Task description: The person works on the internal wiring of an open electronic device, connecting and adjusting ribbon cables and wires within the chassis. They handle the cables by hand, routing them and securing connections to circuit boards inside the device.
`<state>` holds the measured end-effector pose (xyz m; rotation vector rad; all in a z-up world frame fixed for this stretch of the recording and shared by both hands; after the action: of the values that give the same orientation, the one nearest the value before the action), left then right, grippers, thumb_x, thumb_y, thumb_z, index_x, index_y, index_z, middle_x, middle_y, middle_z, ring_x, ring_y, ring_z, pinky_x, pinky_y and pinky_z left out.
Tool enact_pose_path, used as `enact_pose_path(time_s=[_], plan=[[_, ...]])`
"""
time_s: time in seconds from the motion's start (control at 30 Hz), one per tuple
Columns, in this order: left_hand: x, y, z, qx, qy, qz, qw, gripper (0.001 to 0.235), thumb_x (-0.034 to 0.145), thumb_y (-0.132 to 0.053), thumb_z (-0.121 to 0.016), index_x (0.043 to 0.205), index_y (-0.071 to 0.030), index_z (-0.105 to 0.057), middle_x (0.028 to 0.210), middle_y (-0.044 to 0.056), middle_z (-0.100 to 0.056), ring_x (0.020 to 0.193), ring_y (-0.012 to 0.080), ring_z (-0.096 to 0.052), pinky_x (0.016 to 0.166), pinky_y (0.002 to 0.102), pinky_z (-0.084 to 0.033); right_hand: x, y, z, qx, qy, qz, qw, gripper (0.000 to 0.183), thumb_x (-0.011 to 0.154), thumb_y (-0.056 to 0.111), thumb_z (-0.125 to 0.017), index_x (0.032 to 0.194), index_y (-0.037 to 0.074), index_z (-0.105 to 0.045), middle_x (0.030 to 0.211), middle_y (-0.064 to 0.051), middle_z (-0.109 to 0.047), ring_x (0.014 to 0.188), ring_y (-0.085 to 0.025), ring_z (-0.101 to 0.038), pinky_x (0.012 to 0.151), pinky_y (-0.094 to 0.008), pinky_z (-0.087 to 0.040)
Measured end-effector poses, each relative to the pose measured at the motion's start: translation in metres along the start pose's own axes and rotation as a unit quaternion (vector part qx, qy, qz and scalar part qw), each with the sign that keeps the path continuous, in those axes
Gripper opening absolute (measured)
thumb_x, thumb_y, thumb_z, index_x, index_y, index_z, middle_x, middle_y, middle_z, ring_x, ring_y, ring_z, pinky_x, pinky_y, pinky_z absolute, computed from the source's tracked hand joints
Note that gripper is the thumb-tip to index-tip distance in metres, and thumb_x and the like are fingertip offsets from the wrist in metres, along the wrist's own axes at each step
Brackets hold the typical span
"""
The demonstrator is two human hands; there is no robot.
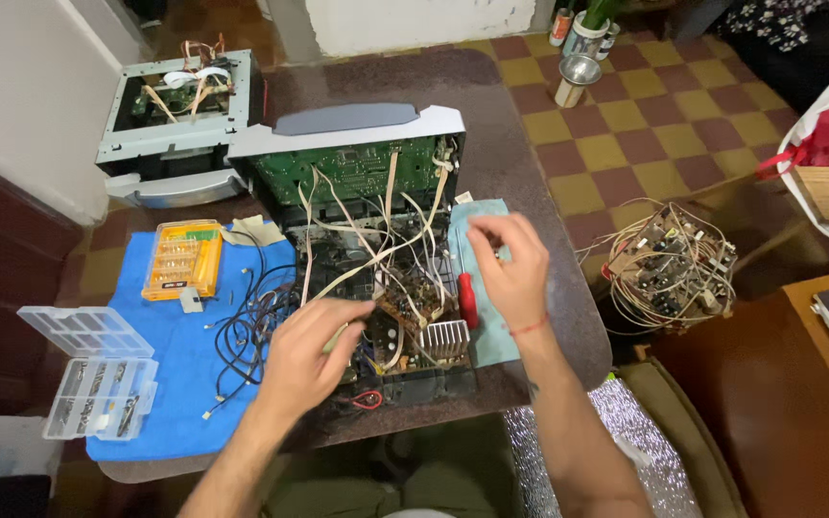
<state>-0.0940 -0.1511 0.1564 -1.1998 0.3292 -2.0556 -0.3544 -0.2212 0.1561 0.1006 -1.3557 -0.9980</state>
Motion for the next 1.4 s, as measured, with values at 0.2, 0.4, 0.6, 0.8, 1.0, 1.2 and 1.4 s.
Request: enact_pose_path(time_s=[0.2, 0.4, 0.6, 0.8, 1.0, 1.2, 1.4], plan=[[0.075, -0.019, -0.018, 0.013, 0.024, -0.035, 0.999, 0.021, 0.099, -0.014, -0.063, 0.116, -0.01, -0.074, 0.099, 0.009, -0.076, 0.094, 0.0325, -0.073, 0.081, 0.044, -0.059, 0.054, 0.012, -0.015, -0.009, -0.041, 0.04, 0.998, 0.023, 0.088, 0.007, -0.087, 0.109, 0.01, -0.077, 0.086, -0.002, -0.069, 0.07, -0.018, -0.062, 0.062, -0.028, -0.053], [0.113, 0.002, -0.034, -0.016, 0.011, 0.018, 1.0, 0.019, 0.101, -0.015, -0.062, 0.117, -0.011, -0.073, 0.101, 0.009, -0.076, 0.098, 0.0322, -0.073, 0.083, 0.044, -0.059, 0.066, 0.005, -0.026, -0.032, -0.043, 0.063, 0.997, 0.017, 0.088, 0.006, -0.086, 0.099, 0.008, -0.075, 0.082, -0.004, -0.065, 0.068, -0.021, -0.061, 0.061, -0.031, -0.053], [0.14, 0.001, -0.043, -0.021, 0.046, 0.091, 0.995, 0.03, 0.106, -0.023, -0.056, 0.128, -0.006, -0.069, 0.111, 0.017, -0.075, 0.107, 0.0355, -0.072, 0.089, 0.047, -0.058, 0.071, 0.008, -0.022, -0.008, -0.073, 0.063, 0.995, 0.016, 0.086, 0.0, -0.084, 0.096, 0.009, -0.076, 0.086, -0.001, -0.067, 0.068, -0.016, -0.061, 0.06, -0.027, -0.053], [0.153, 0.01, -0.052, -0.004, 0.029, 0.138, 0.99, 0.043, 0.107, -0.032, -0.056, 0.134, 0.0, -0.064, 0.118, 0.025, -0.071, 0.109, 0.0452, -0.068, 0.09, 0.057, -0.055, 0.074, 0.017, -0.019, -0.048, -0.118, 0.13, 0.983, 0.009, 0.092, 0.001, -0.079, 0.096, 0.009, -0.077, 0.086, -0.003, -0.068, 0.068, -0.018, -0.063, 0.06, -0.029, -0.056], [0.158, 0.022, -0.054, 0.062, 0.021, 0.139, 0.988, 0.038, 0.106, -0.031, -0.055, 0.134, -0.005, -0.063, 0.12, 0.021, -0.072, 0.115, 0.0423, -0.067, 0.096, 0.054, -0.054, 0.064, 0.007, -0.024, -0.022, -0.157, 0.143, 0.977, 0.009, 0.092, 0.003, -0.08, 0.098, 0.008, -0.077, 0.09, -0.005, -0.07, 0.072, -0.023, -0.067, 0.062, -0.032, -0.057], [0.159, 0.024, -0.062, 0.058, 0.024, 0.13, 0.99, 0.038, 0.105, -0.03, -0.057, 0.133, -0.005, -0.064, 0.12, 0.021, -0.072, 0.112, 0.0433, -0.068, 0.092, 0.056, -0.056, 0.06, 0.012, -0.024, -0.043, -0.157, 0.109, 0.981, 0.012, 0.093, -0.001, -0.075, 0.099, 0.009, -0.074, 0.087, -0.003, -0.067, 0.069, -0.021, -0.063, 0.063, -0.032, -0.057], [0.159, 0.036, -0.078, 0.018, 0.027, 0.134, 0.99, 0.038, 0.103, -0.028, -0.059, 0.135, -0.008, -0.065, 0.118, 0.018, -0.072, 0.11, 0.042, -0.069, 0.089, 0.052, -0.058, 0.06, 0.02, -0.022, -0.118, -0.14, 0.06, 0.981, 0.016, 0.088, 0.003, -0.079, 0.1, 0.011, -0.072, 0.083, -0.001, -0.065, 0.071, -0.019, -0.061, 0.064, -0.032, -0.055]])
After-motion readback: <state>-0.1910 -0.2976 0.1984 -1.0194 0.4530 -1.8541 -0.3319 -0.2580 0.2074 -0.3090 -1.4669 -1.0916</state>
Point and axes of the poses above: each hand's wrist, its own x-axis towards the middle knuckle, its own z-axis out of the back of the hand, y = z × x, the point moved 9 cm from there along x, towards the middle knuckle
